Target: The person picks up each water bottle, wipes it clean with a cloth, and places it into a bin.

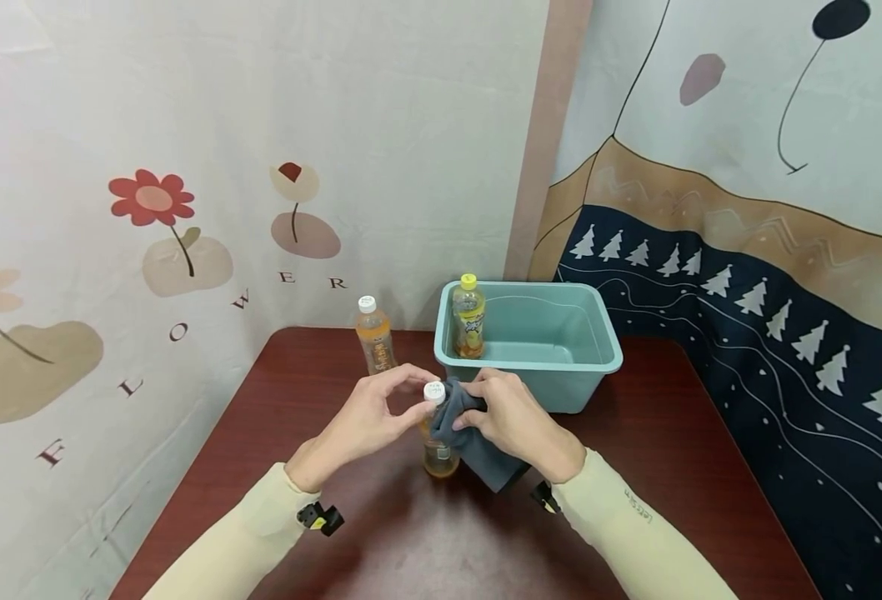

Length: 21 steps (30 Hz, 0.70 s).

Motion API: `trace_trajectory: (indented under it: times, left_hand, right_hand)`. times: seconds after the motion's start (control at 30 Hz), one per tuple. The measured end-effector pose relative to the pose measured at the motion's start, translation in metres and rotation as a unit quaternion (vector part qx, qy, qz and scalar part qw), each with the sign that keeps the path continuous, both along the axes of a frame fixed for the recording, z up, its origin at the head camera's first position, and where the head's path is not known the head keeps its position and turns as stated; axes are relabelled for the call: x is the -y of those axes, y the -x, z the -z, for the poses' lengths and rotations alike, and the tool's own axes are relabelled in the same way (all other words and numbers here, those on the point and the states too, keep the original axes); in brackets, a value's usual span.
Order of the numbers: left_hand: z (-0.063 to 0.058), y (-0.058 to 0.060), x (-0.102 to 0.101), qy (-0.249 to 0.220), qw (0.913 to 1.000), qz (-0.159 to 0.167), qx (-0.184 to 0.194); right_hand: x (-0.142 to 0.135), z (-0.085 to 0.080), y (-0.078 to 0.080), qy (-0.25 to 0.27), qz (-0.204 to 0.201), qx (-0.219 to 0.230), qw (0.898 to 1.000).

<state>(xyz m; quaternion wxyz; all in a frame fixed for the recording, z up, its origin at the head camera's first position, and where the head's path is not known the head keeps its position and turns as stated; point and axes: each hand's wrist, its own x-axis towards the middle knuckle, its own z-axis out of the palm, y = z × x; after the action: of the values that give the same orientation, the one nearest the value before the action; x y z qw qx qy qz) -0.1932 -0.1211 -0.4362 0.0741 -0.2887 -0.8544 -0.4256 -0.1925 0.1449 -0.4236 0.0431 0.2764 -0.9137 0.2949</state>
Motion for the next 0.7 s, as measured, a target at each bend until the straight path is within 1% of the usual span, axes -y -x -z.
trace_trajectory:
  times: [0.17,0.3,0.43,0.53,0.6,0.7]
  left_hand:
    - [0.002,-0.003,-0.002,-0.015,0.9998,-0.011,0.0]
    - [0.004,-0.003,-0.007,-0.028,0.9993,-0.025,-0.002]
    - [0.004,-0.003,-0.013,-0.025,0.9985,-0.048,-0.012]
    - [0.002,-0.003,-0.015,-0.021,0.9977,-0.063,-0.011]
    - [0.001,-0.003,-0.014,-0.023,0.9977,-0.064,-0.005]
    - [0.001,-0.001,-0.013,-0.023,0.9983,-0.053,0.006]
  right_hand:
    - [-0.009,-0.002,0.0,-0.002,0.008,0.014,1.0]
    - [-0.017,0.001,0.0,-0.004,0.013,0.014,1.0]
    - [-0.023,0.005,0.001,-0.003,0.018,0.007,1.0]
    - [-0.025,0.007,0.001,-0.003,0.017,0.006,1.0]
    - [-0.027,0.007,0.001,-0.004,0.017,0.009,1.0]
    - [-0.029,0.006,0.001,-0.005,0.022,0.016,1.0]
